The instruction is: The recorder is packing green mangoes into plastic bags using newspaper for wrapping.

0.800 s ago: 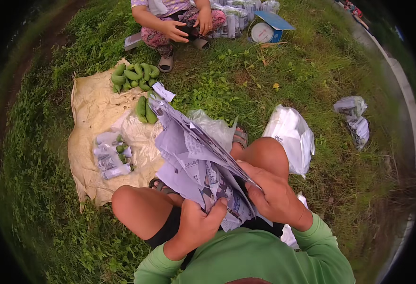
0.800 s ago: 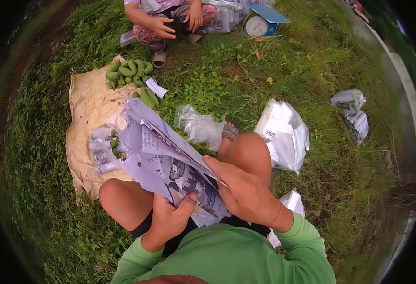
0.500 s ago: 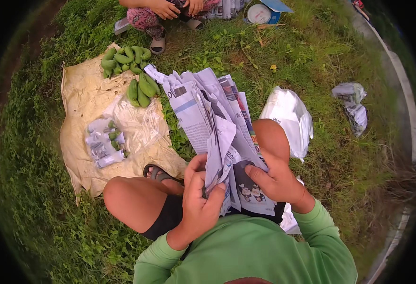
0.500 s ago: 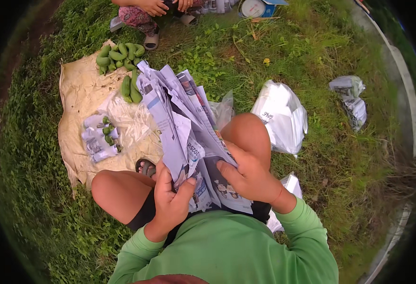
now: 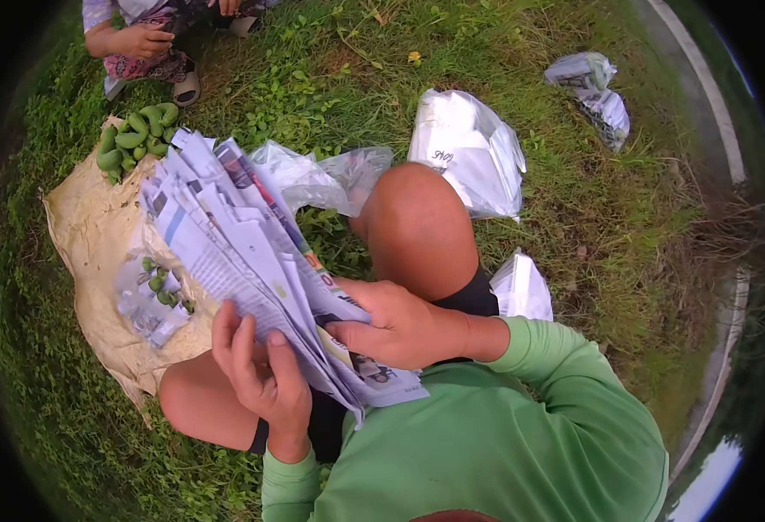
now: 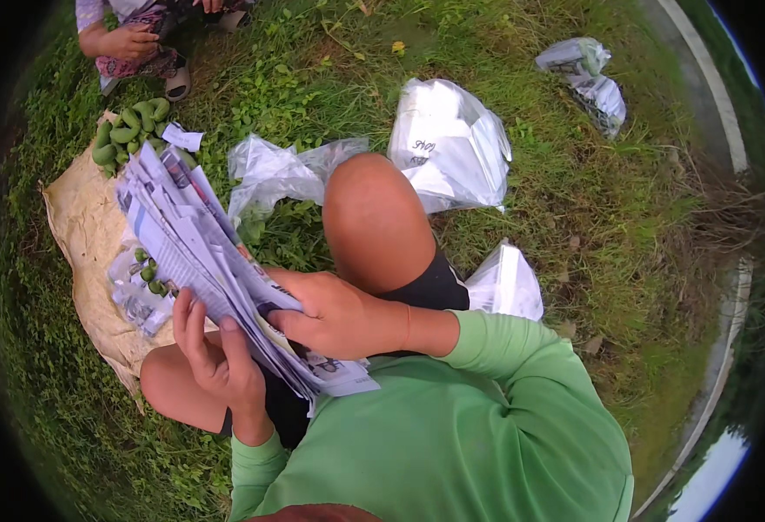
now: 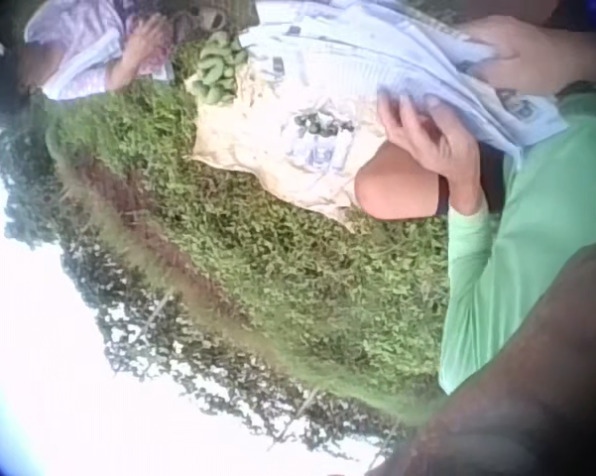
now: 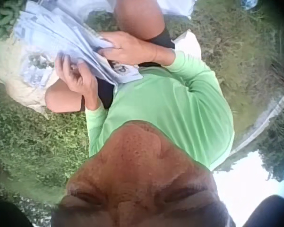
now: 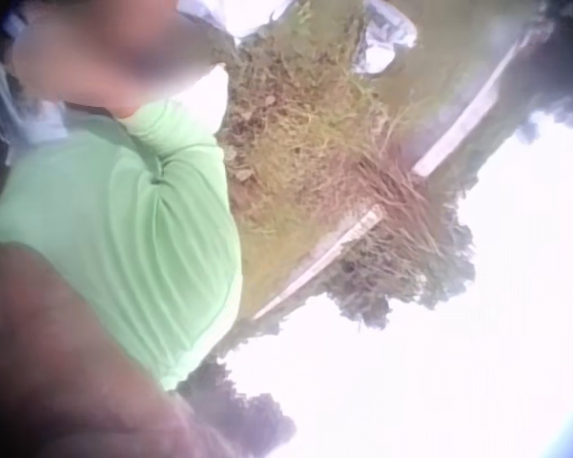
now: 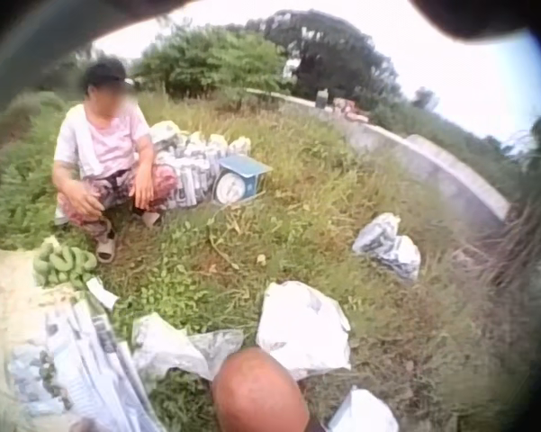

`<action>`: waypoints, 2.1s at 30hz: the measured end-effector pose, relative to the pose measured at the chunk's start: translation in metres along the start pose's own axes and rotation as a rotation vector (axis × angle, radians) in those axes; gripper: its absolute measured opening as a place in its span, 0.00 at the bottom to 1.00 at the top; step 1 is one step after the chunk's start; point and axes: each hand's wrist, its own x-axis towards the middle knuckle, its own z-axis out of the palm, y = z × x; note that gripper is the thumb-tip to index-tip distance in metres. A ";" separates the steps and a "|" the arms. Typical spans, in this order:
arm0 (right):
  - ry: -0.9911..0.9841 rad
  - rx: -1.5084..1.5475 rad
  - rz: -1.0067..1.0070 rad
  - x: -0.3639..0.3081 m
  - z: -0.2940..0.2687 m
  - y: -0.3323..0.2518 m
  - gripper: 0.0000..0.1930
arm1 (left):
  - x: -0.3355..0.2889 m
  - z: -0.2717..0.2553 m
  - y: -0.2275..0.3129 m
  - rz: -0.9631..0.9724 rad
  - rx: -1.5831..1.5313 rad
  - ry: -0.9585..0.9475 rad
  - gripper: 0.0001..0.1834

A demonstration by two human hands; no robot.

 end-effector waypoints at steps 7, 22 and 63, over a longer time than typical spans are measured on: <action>-0.056 0.069 -0.183 0.015 0.012 0.005 0.24 | -0.009 0.000 0.025 -0.941 -0.928 -0.299 0.43; 0.736 -0.170 1.251 -0.365 -0.143 0.287 0.47 | 0.042 -0.013 0.022 -0.474 -0.401 0.270 0.38; 1.109 -0.464 0.874 -0.407 -0.098 0.103 0.10 | 0.149 -0.121 -0.117 -0.744 -0.985 0.130 0.28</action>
